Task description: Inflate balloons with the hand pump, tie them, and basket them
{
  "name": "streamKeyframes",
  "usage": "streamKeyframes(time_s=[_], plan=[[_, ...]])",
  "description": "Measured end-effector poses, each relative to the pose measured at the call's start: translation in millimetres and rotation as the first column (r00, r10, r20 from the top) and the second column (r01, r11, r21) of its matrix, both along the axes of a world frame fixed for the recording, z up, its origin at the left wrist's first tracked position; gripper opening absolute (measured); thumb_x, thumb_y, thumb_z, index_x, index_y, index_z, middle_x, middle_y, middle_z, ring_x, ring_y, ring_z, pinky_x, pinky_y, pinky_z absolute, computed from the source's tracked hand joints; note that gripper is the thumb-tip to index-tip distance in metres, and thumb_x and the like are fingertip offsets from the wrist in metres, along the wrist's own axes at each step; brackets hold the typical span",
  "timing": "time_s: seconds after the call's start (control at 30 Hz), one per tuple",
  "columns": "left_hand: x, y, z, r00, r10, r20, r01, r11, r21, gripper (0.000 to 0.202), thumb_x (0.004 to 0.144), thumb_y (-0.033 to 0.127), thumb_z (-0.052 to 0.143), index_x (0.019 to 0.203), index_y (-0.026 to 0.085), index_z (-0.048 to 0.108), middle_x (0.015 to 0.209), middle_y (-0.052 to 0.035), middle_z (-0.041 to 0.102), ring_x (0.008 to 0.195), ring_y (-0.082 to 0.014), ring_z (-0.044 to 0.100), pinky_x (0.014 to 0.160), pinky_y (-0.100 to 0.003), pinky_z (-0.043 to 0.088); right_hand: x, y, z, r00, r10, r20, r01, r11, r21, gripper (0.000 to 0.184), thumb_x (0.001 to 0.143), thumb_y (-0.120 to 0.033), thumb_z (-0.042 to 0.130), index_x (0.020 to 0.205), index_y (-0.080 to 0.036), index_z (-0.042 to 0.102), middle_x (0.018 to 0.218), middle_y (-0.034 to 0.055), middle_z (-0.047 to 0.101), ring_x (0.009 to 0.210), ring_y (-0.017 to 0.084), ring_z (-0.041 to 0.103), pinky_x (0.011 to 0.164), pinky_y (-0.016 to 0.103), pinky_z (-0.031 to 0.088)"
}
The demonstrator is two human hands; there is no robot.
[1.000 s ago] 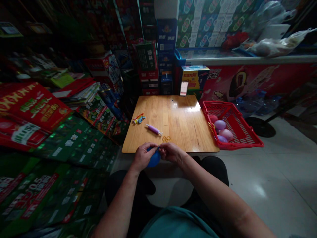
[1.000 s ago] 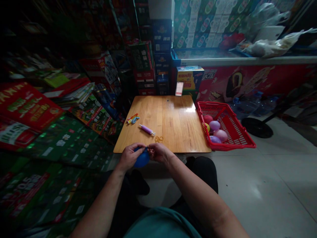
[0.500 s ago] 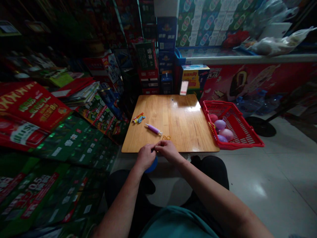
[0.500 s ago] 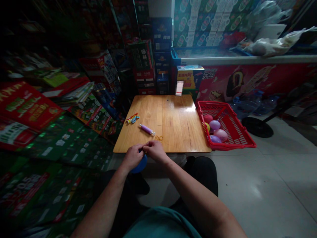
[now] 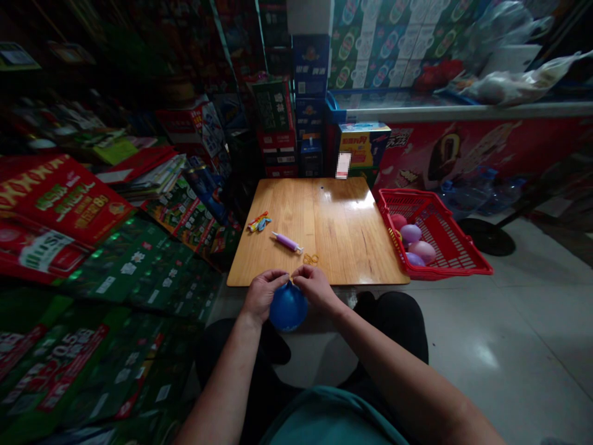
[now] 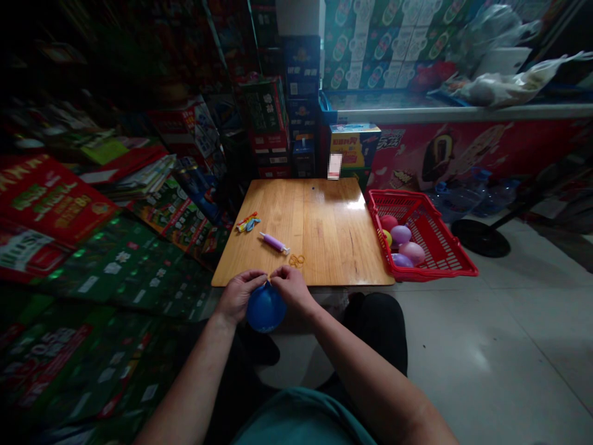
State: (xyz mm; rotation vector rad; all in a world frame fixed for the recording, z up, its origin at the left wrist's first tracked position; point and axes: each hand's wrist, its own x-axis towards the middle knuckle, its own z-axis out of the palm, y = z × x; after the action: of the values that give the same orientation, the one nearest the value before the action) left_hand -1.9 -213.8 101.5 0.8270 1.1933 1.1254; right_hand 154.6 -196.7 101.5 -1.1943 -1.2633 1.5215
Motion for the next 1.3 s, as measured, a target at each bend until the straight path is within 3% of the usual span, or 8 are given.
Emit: streamKeyframes(time_s=[0.17, 0.4, 0.47, 0.57, 0.73, 0.93, 1.1, 1.3], plan=[[7, 1, 8.4, 1.000, -0.014, 0.011, 0.014, 1.000, 0.017, 0.035, 0.066, 0.036, 0.082, 0.091, 0.013, 0.073, 0.088, -0.0090, 0.073, 0.076, -0.0192, 0.067, 0.074, -0.032, 0.052, 4, -2, 2.1, 0.997, 0.024, 0.067, -0.032, 0.992, 0.119, 0.015, 0.074, -0.031, 0.067, 0.074, -0.016, 0.063, 0.066, -0.0016, 0.055, 0.062, 0.011, 0.047, 0.056, 0.023, 0.036], [5, 5, 11.8, 0.924, 0.199, -0.328, -0.147, 0.973, 0.177, 0.050, 0.074, 0.049, 0.074, 0.109, 0.014, 0.069, 0.111, -0.0120, 0.070, 0.104, -0.0241, 0.064, 0.090, -0.035, 0.048, 30, 10, 3.2, 0.955, -0.184, -0.233, 0.159, 0.980, -0.123, 0.012, 0.067, -0.026, 0.066, 0.070, -0.018, 0.057, 0.059, -0.0034, 0.050, 0.055, 0.010, 0.044, 0.052, 0.022, 0.035], [8, 2, 11.1, 0.947, 0.148, -0.285, -0.117, 0.985, 0.124, 0.054, 0.078, 0.053, 0.070, 0.116, 0.013, 0.067, 0.115, -0.0127, 0.069, 0.108, -0.0250, 0.063, 0.091, -0.036, 0.048, 42, 14, 2.1, 0.938, -0.224, -0.264, 0.191, 0.971, -0.143, 0.013, 0.067, -0.027, 0.064, 0.071, -0.018, 0.055, 0.057, -0.0038, 0.049, 0.053, 0.010, 0.043, 0.050, 0.022, 0.034], [22, -3, 12.3, 0.990, -0.025, -0.142, 0.035, 0.997, 0.071, 0.059, 0.080, 0.052, 0.068, 0.126, 0.015, 0.061, 0.122, -0.0121, 0.066, 0.111, -0.0265, 0.062, 0.092, -0.037, 0.050, 60, 19, -1.7, 0.912, -0.277, -0.302, 0.232, 0.956, -0.179, 0.014, 0.065, -0.026, 0.064, 0.071, -0.018, 0.054, 0.057, -0.0044, 0.047, 0.051, 0.008, 0.042, 0.049, 0.021, 0.033], [57, 1, 14.8, 0.968, -0.041, -0.248, 0.072, 0.991, 0.117, 0.062, 0.076, 0.043, 0.075, 0.129, 0.018, 0.057, 0.125, -0.0109, 0.064, 0.116, -0.0255, 0.060, 0.098, -0.037, 0.047, 90, 24, -8.1, 0.879, -0.336, -0.338, 0.272, 0.936, -0.224, 0.017, 0.064, -0.026, 0.066, 0.074, -0.017, 0.055, 0.059, -0.0043, 0.048, 0.051, 0.008, 0.044, 0.049, 0.021, 0.034], [107, 31, 10.2, 0.934, 0.018, -0.356, 0.034, 0.989, 0.142, 0.064, 0.072, 0.043, 0.079, 0.125, 0.018, 0.052, 0.125, -0.0137, 0.062, 0.112, -0.0263, 0.062, 0.094, -0.040, 0.050, 139, 35, -14.7, 0.860, -0.389, -0.329, 0.337, 0.919, -0.206, 0.019, 0.064, -0.027, 0.068, 0.073, -0.017, 0.054, 0.057, -0.0045, 0.049, 0.050, 0.008, 0.045, 0.048, 0.021, 0.033], [165, 61, 13.2, 0.903, -0.128, -0.409, 0.232, 0.948, 0.216, 0.055, 0.076, 0.042, 0.075, 0.121, 0.018, 0.055, 0.120, -0.0127, 0.063, 0.111, -0.0260, 0.062, 0.093, -0.040, 0.051, 206, 54, -21.5, 0.823, -0.520, -0.231, 0.490, 0.854, -0.177, 0.019, 0.064, -0.026, 0.065, 0.080, -0.017, 0.058, 0.056, -0.0040, 0.052, 0.050, 0.010, 0.050, 0.048, 0.022, 0.039], [248, 92, 15.9, 0.829, -0.265, -0.493, 0.440, 0.853, 0.282, 0.060, 0.077, 0.038, 0.073, 0.132, 0.022, 0.054, 0.134, -0.0134, 0.055, 0.120, -0.0280, 0.055, 0.091, -0.038, 0.051, 301, 73, -28.8, 0.749, -0.654, -0.106, 0.647, 0.756, -0.094, 0.023, 0.065, -0.025, 0.063, 0.087, -0.016, 0.063, 0.068, 0.0002, 0.062, 0.058, 0.012, 0.057, 0.051, 0.022, 0.042]])
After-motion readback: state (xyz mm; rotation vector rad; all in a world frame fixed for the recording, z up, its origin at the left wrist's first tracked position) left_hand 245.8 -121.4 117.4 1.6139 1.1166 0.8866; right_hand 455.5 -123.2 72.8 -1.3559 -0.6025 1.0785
